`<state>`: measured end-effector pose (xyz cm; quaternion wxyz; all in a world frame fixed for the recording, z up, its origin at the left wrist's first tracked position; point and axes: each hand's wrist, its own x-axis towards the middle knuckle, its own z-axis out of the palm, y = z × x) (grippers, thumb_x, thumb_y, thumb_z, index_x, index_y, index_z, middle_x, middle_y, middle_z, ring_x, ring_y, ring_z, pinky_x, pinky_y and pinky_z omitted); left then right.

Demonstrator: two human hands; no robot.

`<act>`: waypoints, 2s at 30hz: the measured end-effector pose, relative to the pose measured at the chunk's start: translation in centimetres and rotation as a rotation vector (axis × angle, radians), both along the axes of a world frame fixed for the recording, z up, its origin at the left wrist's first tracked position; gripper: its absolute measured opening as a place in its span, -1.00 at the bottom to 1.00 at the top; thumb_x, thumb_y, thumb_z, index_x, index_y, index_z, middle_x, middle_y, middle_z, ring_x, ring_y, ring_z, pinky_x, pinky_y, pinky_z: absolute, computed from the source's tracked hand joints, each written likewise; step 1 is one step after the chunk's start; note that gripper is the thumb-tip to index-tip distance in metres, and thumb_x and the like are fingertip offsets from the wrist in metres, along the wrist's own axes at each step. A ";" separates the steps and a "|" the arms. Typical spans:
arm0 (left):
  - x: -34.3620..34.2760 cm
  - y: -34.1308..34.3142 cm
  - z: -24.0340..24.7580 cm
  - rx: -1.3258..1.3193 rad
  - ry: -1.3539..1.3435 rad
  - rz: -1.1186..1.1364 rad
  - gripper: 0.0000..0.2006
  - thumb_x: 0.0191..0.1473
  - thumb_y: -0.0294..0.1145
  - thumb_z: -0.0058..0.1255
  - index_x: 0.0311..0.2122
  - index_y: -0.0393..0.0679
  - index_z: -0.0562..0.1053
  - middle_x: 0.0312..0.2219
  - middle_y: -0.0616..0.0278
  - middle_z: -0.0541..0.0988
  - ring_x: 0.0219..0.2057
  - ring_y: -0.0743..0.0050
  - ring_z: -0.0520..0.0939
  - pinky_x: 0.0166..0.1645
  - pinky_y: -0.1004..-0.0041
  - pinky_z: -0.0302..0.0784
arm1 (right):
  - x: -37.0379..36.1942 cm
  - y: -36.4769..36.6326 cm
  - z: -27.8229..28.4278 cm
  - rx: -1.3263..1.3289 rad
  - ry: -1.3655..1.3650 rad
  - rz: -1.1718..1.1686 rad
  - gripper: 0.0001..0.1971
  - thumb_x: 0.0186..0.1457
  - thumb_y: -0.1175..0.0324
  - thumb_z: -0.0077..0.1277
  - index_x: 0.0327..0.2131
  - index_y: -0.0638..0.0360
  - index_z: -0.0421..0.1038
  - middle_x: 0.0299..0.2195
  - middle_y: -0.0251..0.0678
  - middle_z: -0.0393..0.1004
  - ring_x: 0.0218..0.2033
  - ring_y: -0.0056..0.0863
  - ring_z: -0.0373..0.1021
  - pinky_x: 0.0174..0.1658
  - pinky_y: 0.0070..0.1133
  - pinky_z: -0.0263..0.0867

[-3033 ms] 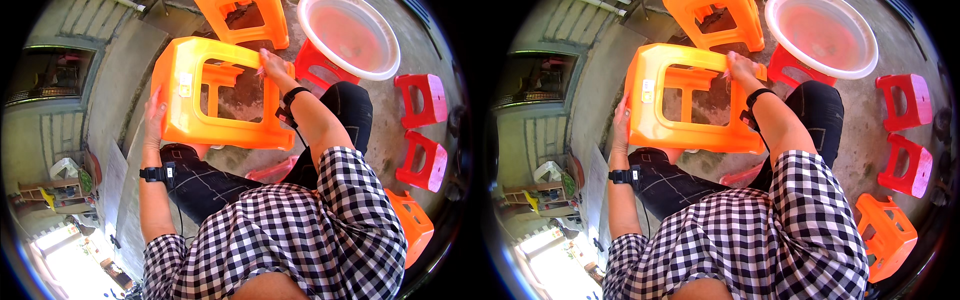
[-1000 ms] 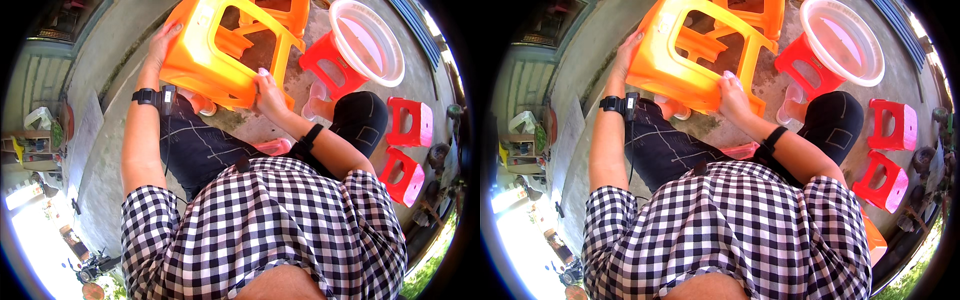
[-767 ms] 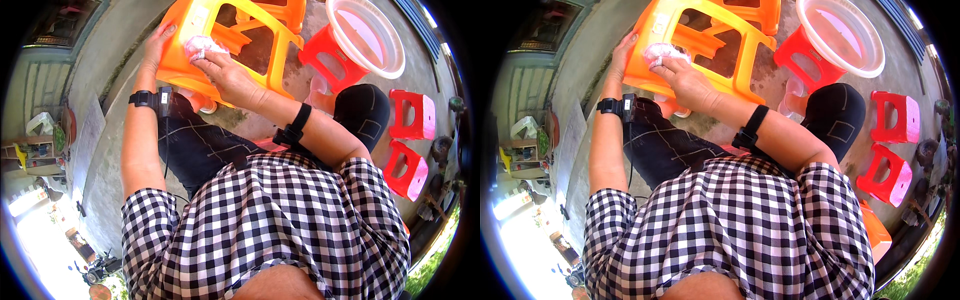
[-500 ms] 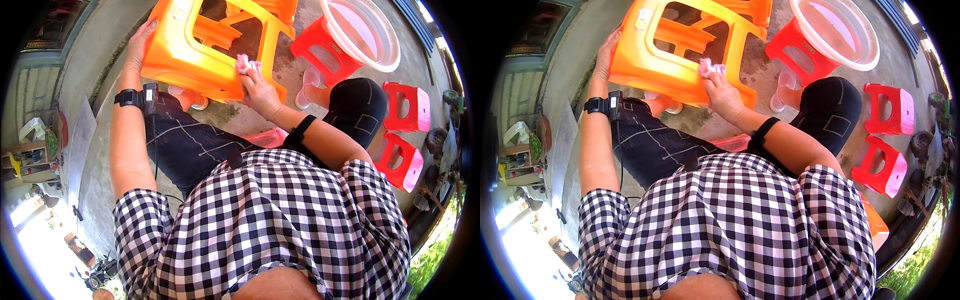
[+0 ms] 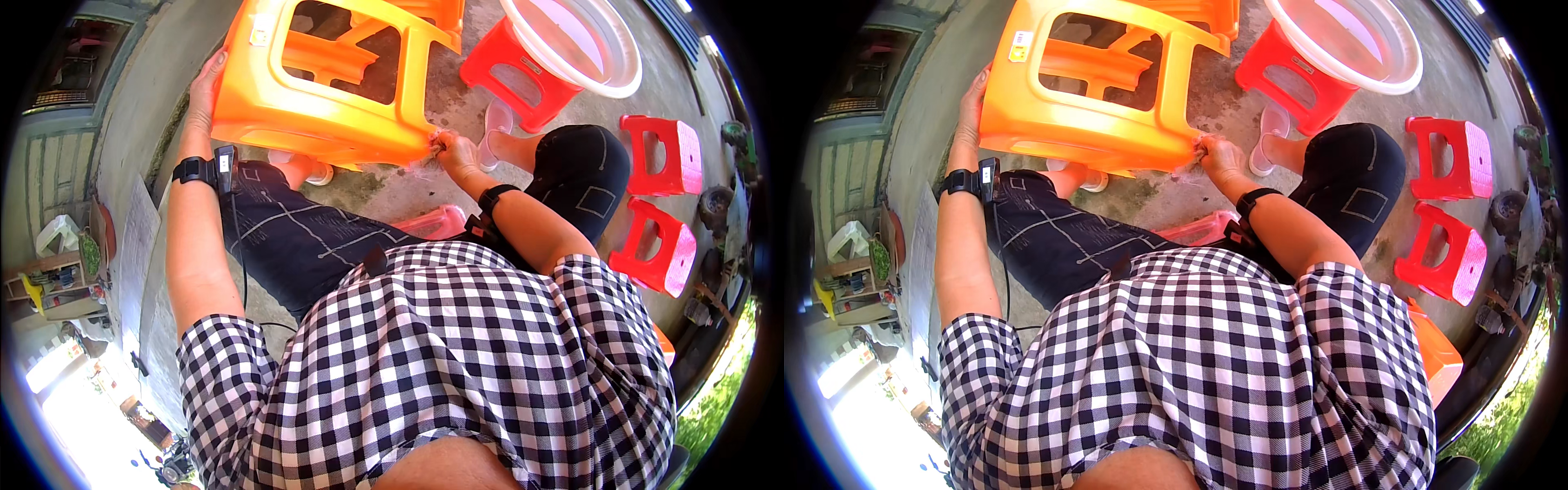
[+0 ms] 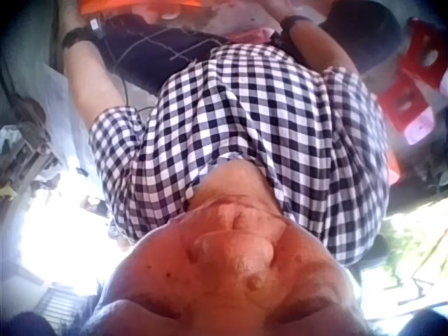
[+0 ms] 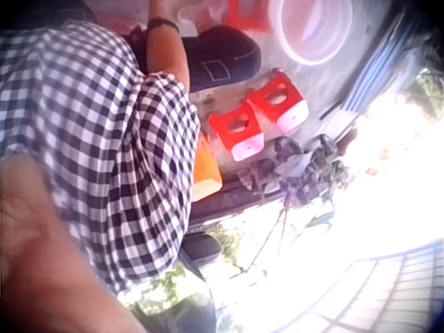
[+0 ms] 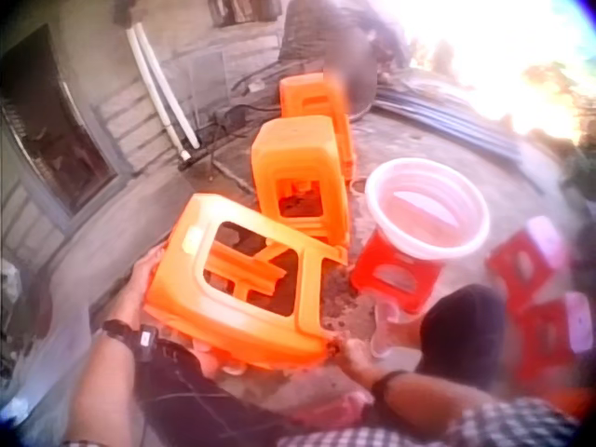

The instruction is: The person cleans orange and red plastic stools by wiping them with a damp cloth and rinsing them with water from a basin.

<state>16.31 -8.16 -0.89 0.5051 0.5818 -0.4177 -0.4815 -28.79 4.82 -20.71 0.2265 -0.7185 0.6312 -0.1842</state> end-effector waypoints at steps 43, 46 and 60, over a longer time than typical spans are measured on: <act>-2.2 1.0 1.1 -0.019 -0.069 -0.044 -0.35 0.13 -0.05 0.13 0.23 -0.20 0.31 0.09 0.14 0.47 0.06 0.43 0.49 0.16 0.49 0.35 | 3.3 -8.5 6.7 -0.228 -0.339 0.029 -0.75 0.14 0.33 0.06 -0.09 -0.24 0.47 -0.08 -0.27 0.43 -0.13 -0.17 0.44 -0.15 -0.35 0.42; -2.0 0.6 0.6 -0.055 -0.152 -0.086 -0.30 0.11 0.02 0.13 0.25 -0.19 0.29 0.13 0.14 0.42 0.12 0.42 0.43 0.22 0.47 0.25 | 3.5 -10.4 5.1 -0.229 -0.365 -0.239 -0.68 0.12 0.39 0.04 -0.03 -0.15 0.43 -0.26 -0.27 0.49 -0.33 -0.24 0.51 -0.35 -0.36 0.43; -8.8 1.6 5.0 0.062 -0.426 -0.140 -0.04 -0.20 -0.41 0.34 0.32 -0.32 0.08 0.09 -0.01 0.42 0.05 0.25 0.50 0.11 0.37 0.44 | 3.2 -10.1 6.0 0.316 -0.654 -0.518 -0.87 0.14 0.39 0.01 -0.29 0.20 0.50 -0.66 -0.34 0.37 -0.69 -0.47 0.33 -0.63 -0.47 0.19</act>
